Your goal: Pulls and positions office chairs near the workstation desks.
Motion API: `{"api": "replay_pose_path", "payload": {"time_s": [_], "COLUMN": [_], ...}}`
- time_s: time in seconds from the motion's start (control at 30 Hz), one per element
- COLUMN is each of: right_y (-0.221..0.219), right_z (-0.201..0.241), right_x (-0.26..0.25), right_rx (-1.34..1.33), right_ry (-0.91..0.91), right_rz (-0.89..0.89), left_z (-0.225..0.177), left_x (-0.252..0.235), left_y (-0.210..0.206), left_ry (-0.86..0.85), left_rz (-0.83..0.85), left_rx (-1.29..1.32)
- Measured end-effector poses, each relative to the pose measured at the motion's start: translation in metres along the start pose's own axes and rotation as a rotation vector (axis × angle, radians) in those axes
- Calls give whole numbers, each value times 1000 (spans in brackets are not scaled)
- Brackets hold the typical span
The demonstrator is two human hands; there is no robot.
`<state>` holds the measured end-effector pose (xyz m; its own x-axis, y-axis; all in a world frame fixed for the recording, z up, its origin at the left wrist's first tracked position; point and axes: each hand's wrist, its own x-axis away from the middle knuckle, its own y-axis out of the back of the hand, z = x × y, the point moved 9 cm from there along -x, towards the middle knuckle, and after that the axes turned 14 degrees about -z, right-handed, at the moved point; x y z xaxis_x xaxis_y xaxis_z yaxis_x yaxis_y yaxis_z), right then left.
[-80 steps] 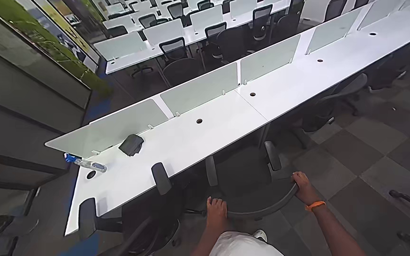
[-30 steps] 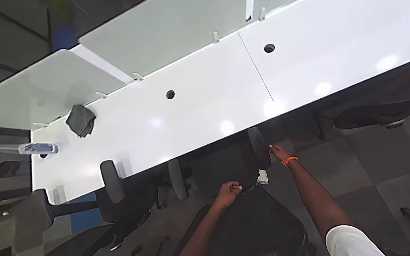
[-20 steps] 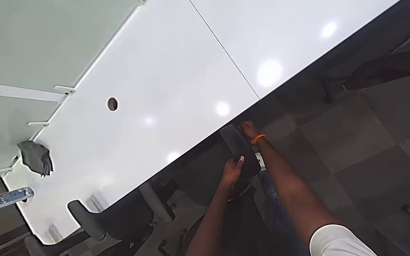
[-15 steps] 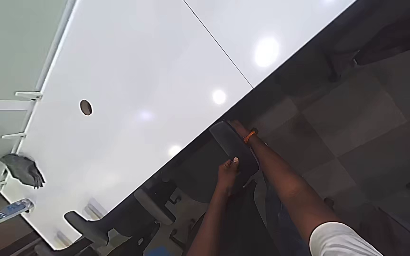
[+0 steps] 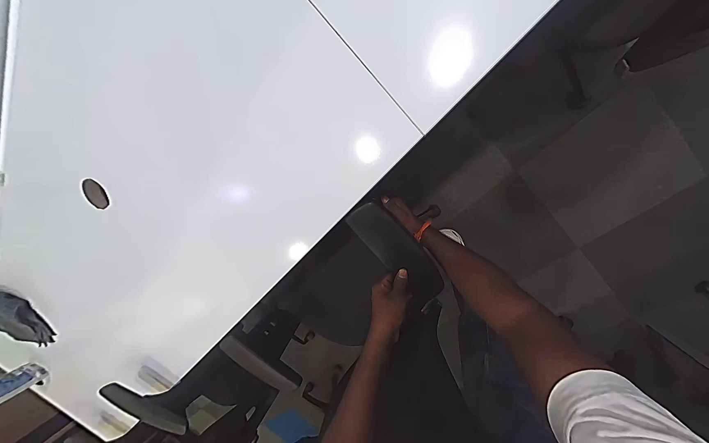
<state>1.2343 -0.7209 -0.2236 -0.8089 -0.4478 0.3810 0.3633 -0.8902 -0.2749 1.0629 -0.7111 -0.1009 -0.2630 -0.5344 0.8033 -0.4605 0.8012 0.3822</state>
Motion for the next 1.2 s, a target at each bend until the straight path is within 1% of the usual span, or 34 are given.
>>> {"api": "replay_pose_path", "payload": {"time_s": [0.1, 0.2, 0.3, 0.4, 0.47, 0.5, 0.57, 0.6, 0.77, 0.87, 0.93, 1.0, 1.07, 1.13, 1.2], "right_y": [6, 9, 7, 7, 8, 8, 6, 6, 4, 2, 6, 7, 8, 7, -1], "right_z": [-5, -6, -7, -9, -8, -8, -5, -5, 0, 0, 0, -1, -4, -13, -10], "right_x": [-6, -7, -1, 3, 3, 4, 3, 3, 2, 0, 1, -5, -9, -12, -11], "right_rx": [70, 151, 151, 100, 94, 99, 98, 100, 98, 49, 40, 26, 46, 100, 173], "right_ry": [-56, -95, -77, -97, -81, -74, -75, -74, -6, -33, -42, -47, -106, -212, -358], "right_rz": [-34, -48, -68, -74, -70, -75, -66, -66, -61, -72, -81, -85, -99, -119, -101], "left_z": [-2, -5, -2, 1, 0, -3, -18, -25, -52, -56, -54, -53, -55, -62, -71], "left_x": [-3, -3, 2, 4, 5, 7, 13, 16, 5, -8, -8, -10, -15, -21, -28], "left_y": [-7, -8, -2, -2, -1, 0, 5, 8, 10, 3, -4, -7, -8, -6, 2], "left_ry": [17, -1, 12, 16, -15, -55, -159, -196, -209, -289, -350, -374, -357, -349, -344], "left_rz": [4, -5, -34, -38, -45, -80, -206, -272, -491, -609, -691, -765, -793, -800, -820], "left_rx": [-11, -44, -58, -53, -89, -149, -281, -301, -78, -147, -121, -75, -42, -5, 19]}}
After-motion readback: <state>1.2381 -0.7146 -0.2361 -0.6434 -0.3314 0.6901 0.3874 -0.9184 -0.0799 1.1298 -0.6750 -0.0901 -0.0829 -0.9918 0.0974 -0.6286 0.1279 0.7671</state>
